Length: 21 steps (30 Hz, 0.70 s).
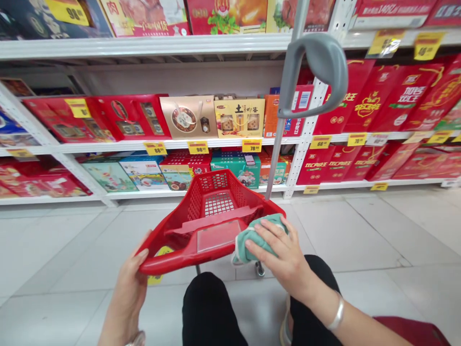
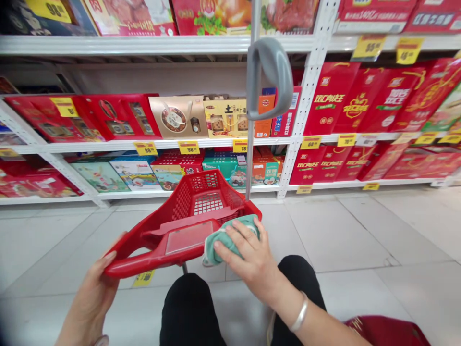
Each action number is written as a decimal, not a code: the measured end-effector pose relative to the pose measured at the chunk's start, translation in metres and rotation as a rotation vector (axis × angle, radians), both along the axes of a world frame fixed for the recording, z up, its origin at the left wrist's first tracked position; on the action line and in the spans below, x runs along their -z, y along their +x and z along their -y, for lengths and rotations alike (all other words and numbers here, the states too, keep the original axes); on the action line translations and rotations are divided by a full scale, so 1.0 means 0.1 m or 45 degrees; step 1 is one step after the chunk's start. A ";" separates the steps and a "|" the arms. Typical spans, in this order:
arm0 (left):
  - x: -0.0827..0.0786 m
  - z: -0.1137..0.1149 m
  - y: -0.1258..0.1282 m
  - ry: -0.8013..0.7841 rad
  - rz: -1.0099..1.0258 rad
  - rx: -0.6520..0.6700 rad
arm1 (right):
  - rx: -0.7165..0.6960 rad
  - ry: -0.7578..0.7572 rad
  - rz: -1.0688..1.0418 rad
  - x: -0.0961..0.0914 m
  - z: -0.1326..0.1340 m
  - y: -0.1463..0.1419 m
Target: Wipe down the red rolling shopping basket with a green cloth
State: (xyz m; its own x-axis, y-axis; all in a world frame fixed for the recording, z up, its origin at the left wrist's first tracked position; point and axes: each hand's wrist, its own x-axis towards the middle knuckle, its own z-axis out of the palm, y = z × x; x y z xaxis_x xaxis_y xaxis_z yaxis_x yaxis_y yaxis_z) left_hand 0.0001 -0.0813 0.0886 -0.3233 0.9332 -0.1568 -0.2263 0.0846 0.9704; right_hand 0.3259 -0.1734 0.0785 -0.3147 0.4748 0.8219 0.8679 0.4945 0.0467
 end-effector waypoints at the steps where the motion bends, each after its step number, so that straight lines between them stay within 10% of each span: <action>1: 0.01 -0.01 0.01 0.004 -0.003 -0.012 | 0.023 0.010 -0.004 0.02 -0.02 0.09; 7: 0.05 -0.05 0.09 0.023 0.031 -0.064 | 0.057 0.124 -0.141 -0.08 -0.06 0.35; 13: 0.02 -0.04 0.15 0.019 0.084 -0.096 | -0.212 0.145 -0.157 -0.42 -0.11 -0.41; 21: -0.05 -0.05 0.00 -0.043 0.000 0.005 | -0.190 0.029 0.014 -0.24 -0.36 -0.99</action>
State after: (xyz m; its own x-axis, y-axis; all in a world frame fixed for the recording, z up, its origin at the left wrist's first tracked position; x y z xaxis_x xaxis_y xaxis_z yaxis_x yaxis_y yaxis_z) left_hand 0.0000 -0.0768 0.0934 -0.3197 0.9287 -0.1880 -0.2262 0.1179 0.9669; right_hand 0.2266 -0.1376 0.1021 -0.3893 0.4036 0.8280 0.7844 0.6164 0.0683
